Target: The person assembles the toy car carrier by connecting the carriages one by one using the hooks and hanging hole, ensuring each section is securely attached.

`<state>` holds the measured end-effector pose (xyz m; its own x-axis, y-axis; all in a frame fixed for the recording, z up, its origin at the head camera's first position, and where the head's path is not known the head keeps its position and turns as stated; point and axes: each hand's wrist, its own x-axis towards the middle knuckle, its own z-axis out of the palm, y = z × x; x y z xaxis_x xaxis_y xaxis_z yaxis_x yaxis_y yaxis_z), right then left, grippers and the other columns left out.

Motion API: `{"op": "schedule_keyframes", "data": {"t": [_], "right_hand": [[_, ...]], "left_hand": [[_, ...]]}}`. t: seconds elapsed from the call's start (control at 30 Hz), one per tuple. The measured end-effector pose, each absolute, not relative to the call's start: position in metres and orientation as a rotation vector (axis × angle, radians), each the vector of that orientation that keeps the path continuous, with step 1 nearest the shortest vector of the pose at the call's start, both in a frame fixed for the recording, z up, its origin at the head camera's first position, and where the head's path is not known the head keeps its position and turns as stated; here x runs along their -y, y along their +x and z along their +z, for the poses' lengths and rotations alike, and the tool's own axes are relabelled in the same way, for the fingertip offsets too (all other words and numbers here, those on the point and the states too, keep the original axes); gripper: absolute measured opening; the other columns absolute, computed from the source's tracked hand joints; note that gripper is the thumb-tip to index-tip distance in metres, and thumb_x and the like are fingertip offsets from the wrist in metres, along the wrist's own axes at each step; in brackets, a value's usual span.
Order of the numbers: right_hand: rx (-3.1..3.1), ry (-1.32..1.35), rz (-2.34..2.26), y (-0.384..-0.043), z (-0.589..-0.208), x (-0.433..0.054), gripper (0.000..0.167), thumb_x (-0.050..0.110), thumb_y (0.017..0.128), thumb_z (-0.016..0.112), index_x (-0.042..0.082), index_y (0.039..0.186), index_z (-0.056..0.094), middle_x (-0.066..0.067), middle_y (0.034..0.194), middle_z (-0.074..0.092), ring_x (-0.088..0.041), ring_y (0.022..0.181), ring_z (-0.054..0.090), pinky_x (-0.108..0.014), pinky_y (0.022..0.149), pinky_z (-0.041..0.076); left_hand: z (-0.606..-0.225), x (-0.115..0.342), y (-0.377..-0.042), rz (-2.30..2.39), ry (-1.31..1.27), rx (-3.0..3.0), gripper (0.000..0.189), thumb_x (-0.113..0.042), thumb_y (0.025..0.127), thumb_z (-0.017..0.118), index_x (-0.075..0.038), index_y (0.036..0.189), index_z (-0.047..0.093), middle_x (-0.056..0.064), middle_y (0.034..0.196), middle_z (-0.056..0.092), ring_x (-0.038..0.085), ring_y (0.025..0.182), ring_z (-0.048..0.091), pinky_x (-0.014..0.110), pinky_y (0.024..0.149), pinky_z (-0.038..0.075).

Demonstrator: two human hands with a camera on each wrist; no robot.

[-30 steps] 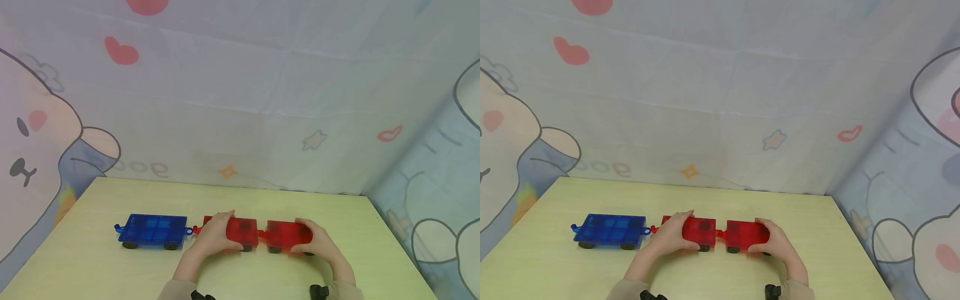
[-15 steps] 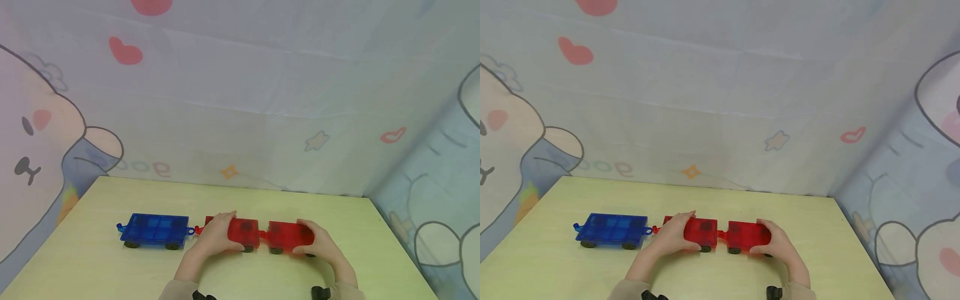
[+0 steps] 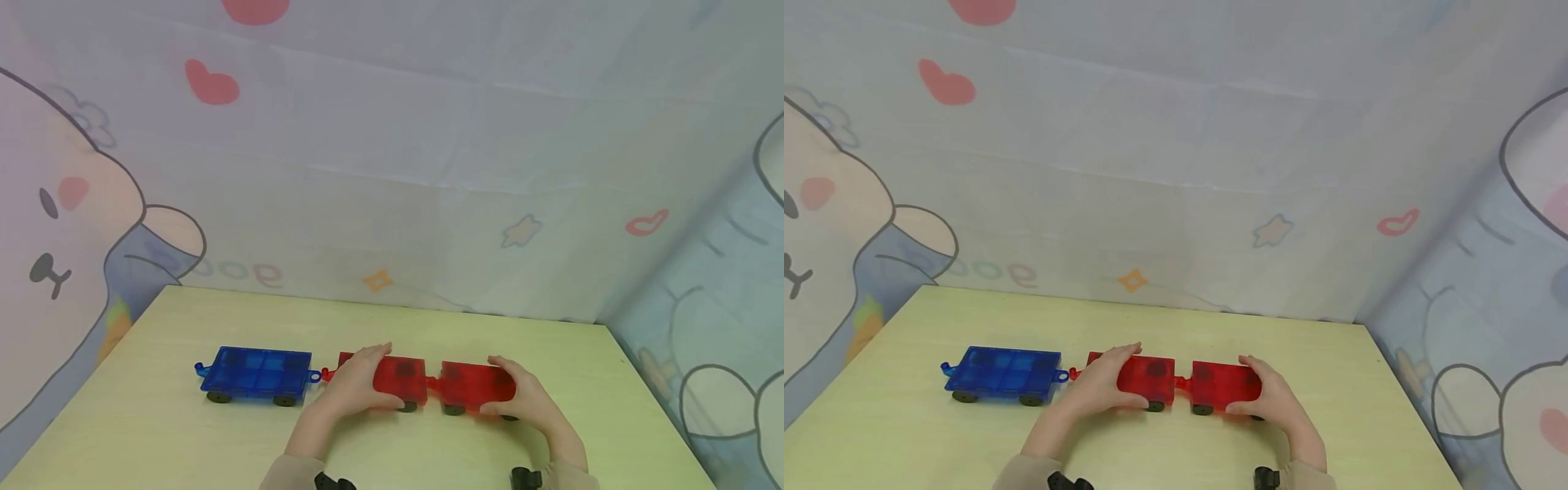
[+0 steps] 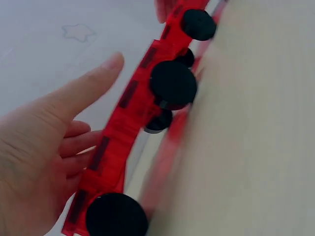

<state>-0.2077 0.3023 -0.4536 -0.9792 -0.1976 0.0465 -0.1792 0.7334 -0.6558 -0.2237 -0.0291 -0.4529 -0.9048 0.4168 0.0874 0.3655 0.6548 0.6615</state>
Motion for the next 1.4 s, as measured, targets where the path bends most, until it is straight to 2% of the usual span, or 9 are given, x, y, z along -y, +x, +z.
{"op": "schedule_keyframes", "data": {"t": [0.17,0.27,0.37,0.6,0.9,1.17,1.4], "right_hand": [[-2.975,-0.367,-1.123,-0.206,-0.448,-0.298,0.072,0.029,0.077,0.083,0.006,0.138,0.052,-0.017,0.139,0.054,-0.041,0.131,0.045,-0.062,0.105,0.04],[-3.001,-0.398,-1.137,-0.207,-0.443,-0.291,0.066,0.026,0.08,0.081,0.006,0.137,0.053,-0.016,0.138,0.056,-0.041,0.132,0.046,-0.062,0.105,0.04],[-2.997,-0.428,-1.146,-0.209,-0.44,-0.282,0.063,0.023,0.082,0.079,0.005,0.137,0.053,-0.016,0.138,0.056,-0.04,0.132,0.046,-0.061,0.105,0.039],[-2.948,-0.445,-1.108,-0.215,-0.442,-0.25,0.068,0.029,0.082,0.079,0.009,0.14,0.05,-0.01,0.141,0.053,-0.035,0.134,0.045,-0.056,0.107,0.041],[-2.891,-0.558,-1.13,-0.221,-0.439,-0.202,0.078,0.033,0.077,0.083,0.012,0.143,0.047,-0.006,0.146,0.049,-0.03,0.134,0.046,-0.052,0.107,0.043],[-2.833,-0.616,-1.126,-0.223,-0.442,-0.168,0.084,0.034,0.077,0.083,0.009,0.146,0.043,-0.01,0.149,0.045,-0.033,0.138,0.041,-0.054,0.108,0.041],[-2.809,-0.653,-1.064,-0.226,-0.449,-0.151,0.089,0.037,0.076,0.083,0.007,0.148,0.04,-0.012,0.151,0.043,-0.035,0.14,0.039,-0.055,0.109,0.04]], "left_hand": [[-0.447,0.038,-0.223,1.239,0.663,-2.722,0.07,-0.037,0.086,0.074,-0.008,0.144,0.047,0.01,0.143,0.053,0.034,0.135,0.045,0.056,0.109,0.04],[-0.446,0.045,-0.224,1.285,0.655,-2.735,0.058,-0.031,0.089,0.072,-0.009,0.139,0.053,0.009,0.139,0.056,0.033,0.133,0.048,0.054,0.108,0.041],[-0.446,0.052,-0.227,1.298,0.641,-2.772,0.054,-0.03,0.09,0.071,-0.01,0.138,0.054,0.008,0.139,0.056,0.031,0.134,0.048,0.051,0.109,0.041],[-0.442,0.071,-0.231,1.265,0.66,-2.861,0.065,-0.032,0.089,0.071,-0.009,0.144,0.046,0.008,0.142,0.053,0.03,0.139,0.042,0.05,0.113,0.037],[-0.443,0.099,-0.231,1.126,0.678,-2.993,0.076,-0.042,0.088,0.071,-0.008,0.149,0.04,0.012,0.151,0.044,0.035,0.142,0.036,0.056,0.113,0.034],[-0.45,0.128,-0.227,1.011,0.591,-3.07,0.095,-0.052,0.078,0.077,-0.006,0.15,0.037,0.02,0.152,0.039,0.046,0.141,0.033,0.064,0.109,0.033],[-0.453,0.145,-0.224,0.95,0.513,-3.061,0.111,-0.059,0.069,0.081,-0.003,0.151,0.033,0.024,0.153,0.035,0.049,0.141,0.03,0.067,0.108,0.032]]}}
